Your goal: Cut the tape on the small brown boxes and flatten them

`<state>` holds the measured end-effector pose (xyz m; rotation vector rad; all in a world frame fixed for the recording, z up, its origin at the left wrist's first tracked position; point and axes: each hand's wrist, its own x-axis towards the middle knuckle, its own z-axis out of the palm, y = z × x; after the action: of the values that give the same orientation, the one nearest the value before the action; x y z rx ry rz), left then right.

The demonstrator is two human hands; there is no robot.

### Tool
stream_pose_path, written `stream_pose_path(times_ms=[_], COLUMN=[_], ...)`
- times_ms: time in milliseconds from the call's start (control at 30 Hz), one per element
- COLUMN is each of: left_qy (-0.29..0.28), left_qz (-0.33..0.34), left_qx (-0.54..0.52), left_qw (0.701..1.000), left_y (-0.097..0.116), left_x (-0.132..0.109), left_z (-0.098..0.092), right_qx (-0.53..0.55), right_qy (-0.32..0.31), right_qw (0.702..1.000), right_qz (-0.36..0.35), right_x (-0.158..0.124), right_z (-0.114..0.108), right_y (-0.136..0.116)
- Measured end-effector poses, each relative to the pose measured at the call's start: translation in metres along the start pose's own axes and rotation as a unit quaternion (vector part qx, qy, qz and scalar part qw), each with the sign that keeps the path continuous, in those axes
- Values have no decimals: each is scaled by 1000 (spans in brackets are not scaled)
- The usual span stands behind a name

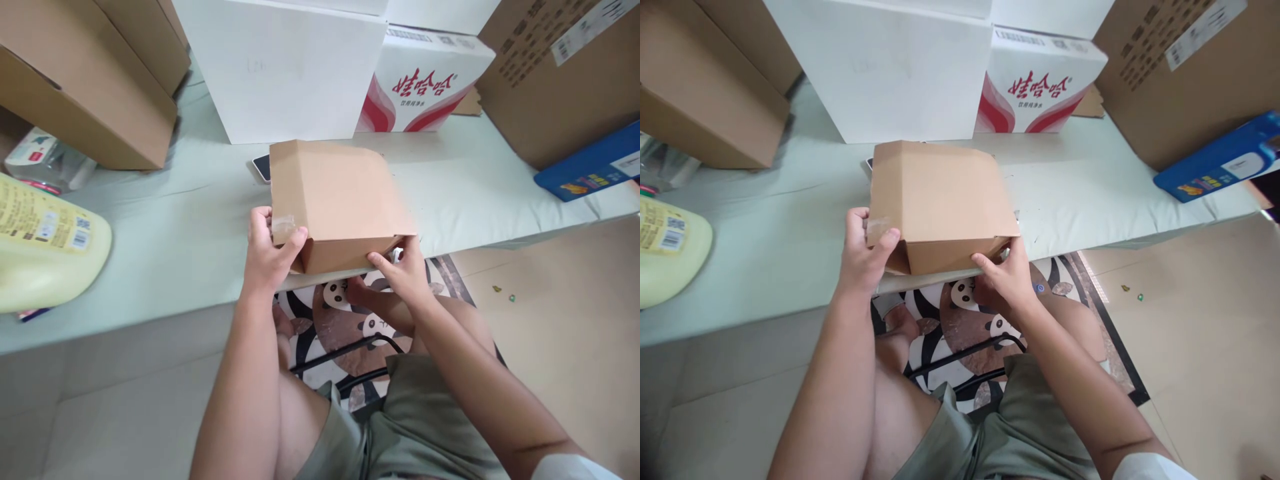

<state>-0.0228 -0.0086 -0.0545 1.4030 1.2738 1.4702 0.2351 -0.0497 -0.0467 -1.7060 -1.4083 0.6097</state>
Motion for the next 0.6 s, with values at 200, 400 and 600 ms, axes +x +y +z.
stream_pose_path(times_ms=[200, 400, 600], left_qy=[43, 3, 53], left_qz=[-89, -123, -71], left_qx=[-22, -83, -10], left_qw=[995, 989, 996], left_y=[19, 25, 13], left_x=[3, 1, 7], left_z=[-3, -5, -15], right_qx=[134, 309, 361], right_qy=[23, 120, 162], right_qw=[991, 938, 916], right_qz=[10, 98, 60], right_x=[-4, 8, 2], right_z=[-7, -7, -24], right_y=[2, -4, -14])
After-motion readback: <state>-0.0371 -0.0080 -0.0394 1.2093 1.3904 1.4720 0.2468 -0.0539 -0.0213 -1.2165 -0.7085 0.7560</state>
